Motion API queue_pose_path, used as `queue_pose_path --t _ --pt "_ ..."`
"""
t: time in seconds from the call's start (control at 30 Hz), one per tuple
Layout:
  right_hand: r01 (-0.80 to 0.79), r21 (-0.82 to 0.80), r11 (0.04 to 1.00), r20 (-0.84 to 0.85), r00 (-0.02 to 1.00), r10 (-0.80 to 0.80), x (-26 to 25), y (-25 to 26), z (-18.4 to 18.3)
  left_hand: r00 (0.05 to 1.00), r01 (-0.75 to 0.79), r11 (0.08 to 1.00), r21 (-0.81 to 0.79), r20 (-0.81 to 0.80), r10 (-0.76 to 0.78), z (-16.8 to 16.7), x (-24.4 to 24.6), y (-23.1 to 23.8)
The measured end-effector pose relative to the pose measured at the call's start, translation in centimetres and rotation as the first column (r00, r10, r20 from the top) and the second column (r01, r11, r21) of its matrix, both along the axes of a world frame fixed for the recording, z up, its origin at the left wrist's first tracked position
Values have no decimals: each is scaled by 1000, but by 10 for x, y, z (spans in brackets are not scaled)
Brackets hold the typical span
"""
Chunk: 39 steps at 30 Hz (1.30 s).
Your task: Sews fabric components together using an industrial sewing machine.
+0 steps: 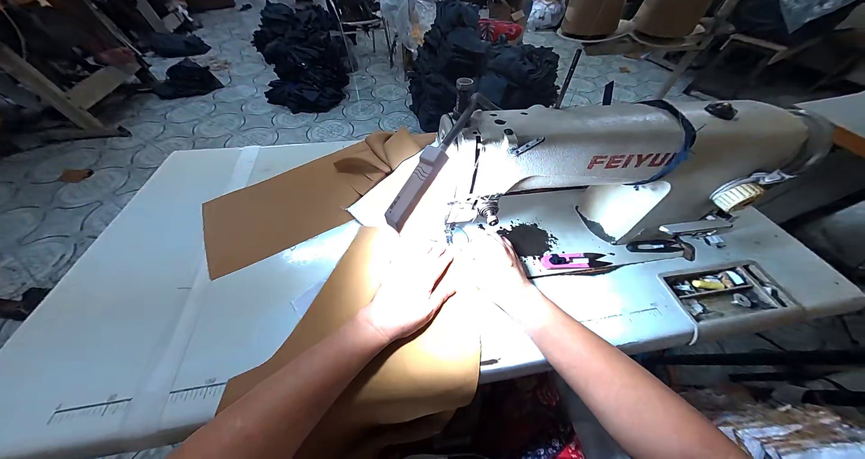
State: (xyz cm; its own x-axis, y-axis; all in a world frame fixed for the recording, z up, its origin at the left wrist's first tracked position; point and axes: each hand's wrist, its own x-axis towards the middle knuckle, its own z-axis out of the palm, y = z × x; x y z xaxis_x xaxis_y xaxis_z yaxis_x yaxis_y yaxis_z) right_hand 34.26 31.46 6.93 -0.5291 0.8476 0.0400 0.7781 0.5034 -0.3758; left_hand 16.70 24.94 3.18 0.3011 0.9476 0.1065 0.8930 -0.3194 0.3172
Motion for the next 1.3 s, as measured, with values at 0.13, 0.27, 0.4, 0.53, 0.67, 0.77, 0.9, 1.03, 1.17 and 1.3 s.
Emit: queue_pose_path --t 0.13,0.27,0.4,0.53,0.67,0.77,0.9,1.03,1.17,1.3 --pt "63 -60 996 -56 996 -67 -1 3 -3 1000 6 1000 1 -5 -6 0 -2 4" --pt "34 1 999 -112 993 -34 3 6 -13 1000 10 1000 -17 -10 -10 3 -4 5" --pt "48 -7 999 -102 994 -48 2 10 -16 1000 16 999 -35 -19 -17 3 -6 8" --pt "75 -14 997 -107 991 -76 1 11 -16 999 33 998 -49 8 -33 3 -8 11" --pt "53 -43 998 -35 998 -54 1 11 -15 999 25 998 -54 -27 -26 6 -10 16" --pt "36 -23 999 -33 999 -37 1 9 -14 998 53 998 -26 -42 -54 9 -10 18" --pt "28 10 1000 -132 991 -27 6 13 -26 996 93 980 173 -28 -90 8 13 -25" --pt "-5 137 991 -283 958 44 12 22 -45 994 -78 941 328 96 49 -4 58 -105" --pt "53 181 982 -529 847 51 20 10 -32 973 -179 898 402 206 102 -28 63 -129" --pt "97 371 924 -520 846 120 40 -21 -27 943 -197 862 467 331 36 -37 57 -125"
